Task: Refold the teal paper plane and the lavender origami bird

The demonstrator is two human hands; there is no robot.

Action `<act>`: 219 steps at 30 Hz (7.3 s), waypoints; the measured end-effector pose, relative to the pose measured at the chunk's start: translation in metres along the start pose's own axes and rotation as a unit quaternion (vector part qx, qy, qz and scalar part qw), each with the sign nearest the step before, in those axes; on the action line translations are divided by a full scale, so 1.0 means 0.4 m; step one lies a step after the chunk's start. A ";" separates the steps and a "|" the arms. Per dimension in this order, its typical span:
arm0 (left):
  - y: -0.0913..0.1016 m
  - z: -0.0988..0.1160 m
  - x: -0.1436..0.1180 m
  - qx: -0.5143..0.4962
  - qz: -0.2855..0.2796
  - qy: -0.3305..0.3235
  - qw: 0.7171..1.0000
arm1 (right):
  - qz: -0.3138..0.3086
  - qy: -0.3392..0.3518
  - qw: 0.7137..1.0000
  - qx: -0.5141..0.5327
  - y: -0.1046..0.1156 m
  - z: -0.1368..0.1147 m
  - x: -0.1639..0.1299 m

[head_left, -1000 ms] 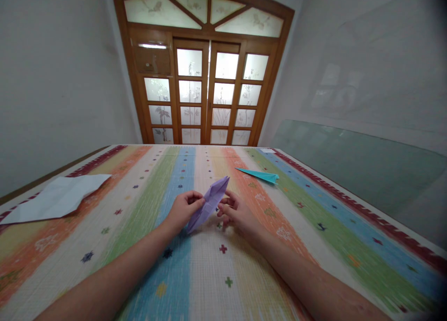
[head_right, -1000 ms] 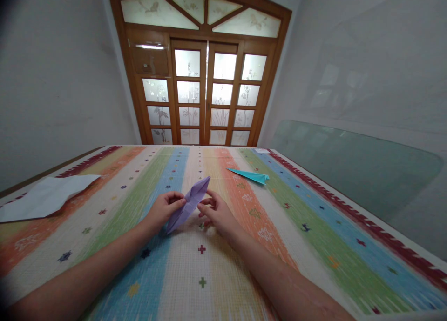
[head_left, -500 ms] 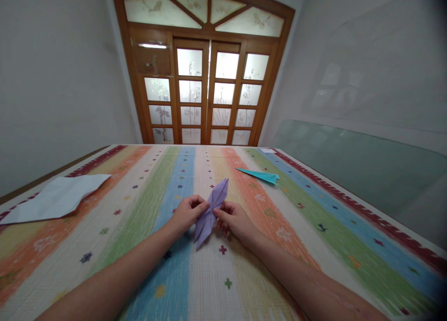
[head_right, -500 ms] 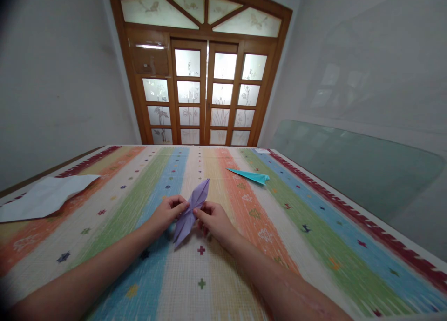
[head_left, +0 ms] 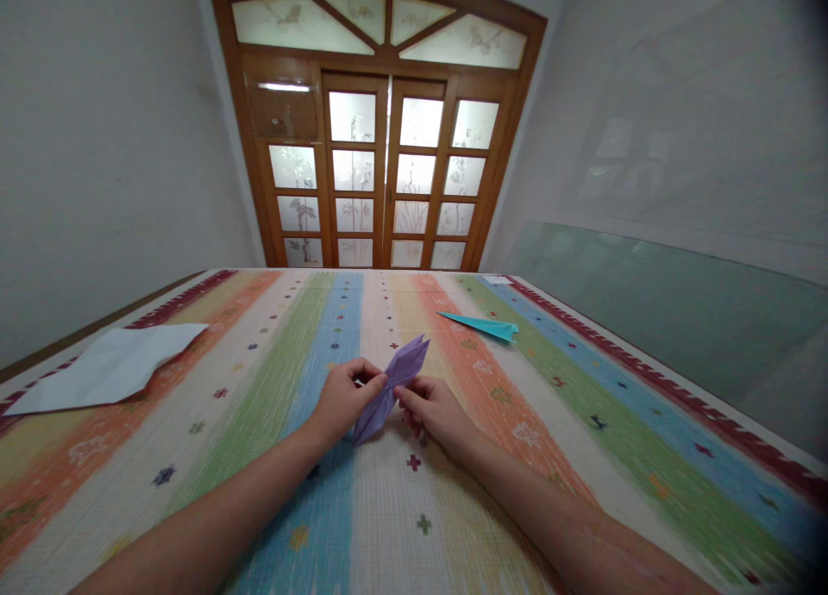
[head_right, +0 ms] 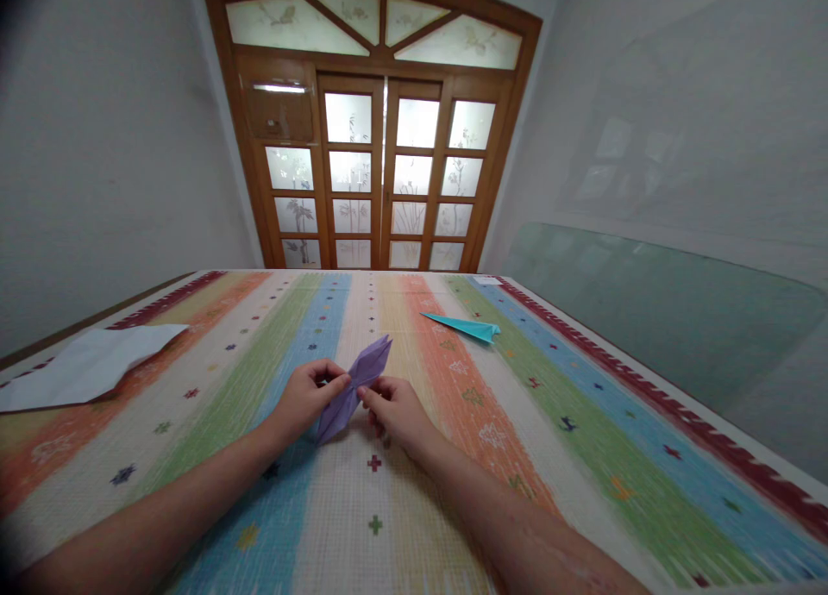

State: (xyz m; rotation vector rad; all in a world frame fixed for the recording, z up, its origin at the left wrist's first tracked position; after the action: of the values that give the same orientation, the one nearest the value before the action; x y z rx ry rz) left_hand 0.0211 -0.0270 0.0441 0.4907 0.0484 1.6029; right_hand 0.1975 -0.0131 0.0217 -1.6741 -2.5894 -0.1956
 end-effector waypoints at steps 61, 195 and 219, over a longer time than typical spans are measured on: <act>-0.001 0.049 -0.032 0.086 -0.016 -0.152 0.984 | -0.045 0.031 0.984 0.170 -0.008 -0.008 -0.022; -0.030 -0.017 -0.002 -0.237 -0.068 0.140 0.959 | 0.065 0.038 0.993 0.087 0.009 -0.024 -0.003; -0.020 -0.008 0.000 -0.133 -0.081 0.036 0.987 | 0.044 0.097 0.994 0.024 0.016 -0.016 0.000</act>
State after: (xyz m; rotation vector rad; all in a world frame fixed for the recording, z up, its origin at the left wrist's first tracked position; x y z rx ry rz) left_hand 0.0275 -0.0254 0.0389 0.2157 -0.0685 1.4409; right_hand 0.2033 -0.0112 0.0287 -1.6594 -2.3560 -0.2759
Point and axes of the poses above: each hand's wrist, its own x-axis towards the middle knuckle, its own y-axis out of the back of the hand, z = x × y, the point moved 2 cm from there along x, towards the middle knuckle, and after that the axes turned 5 degrees about y, right-handed, at the moved point
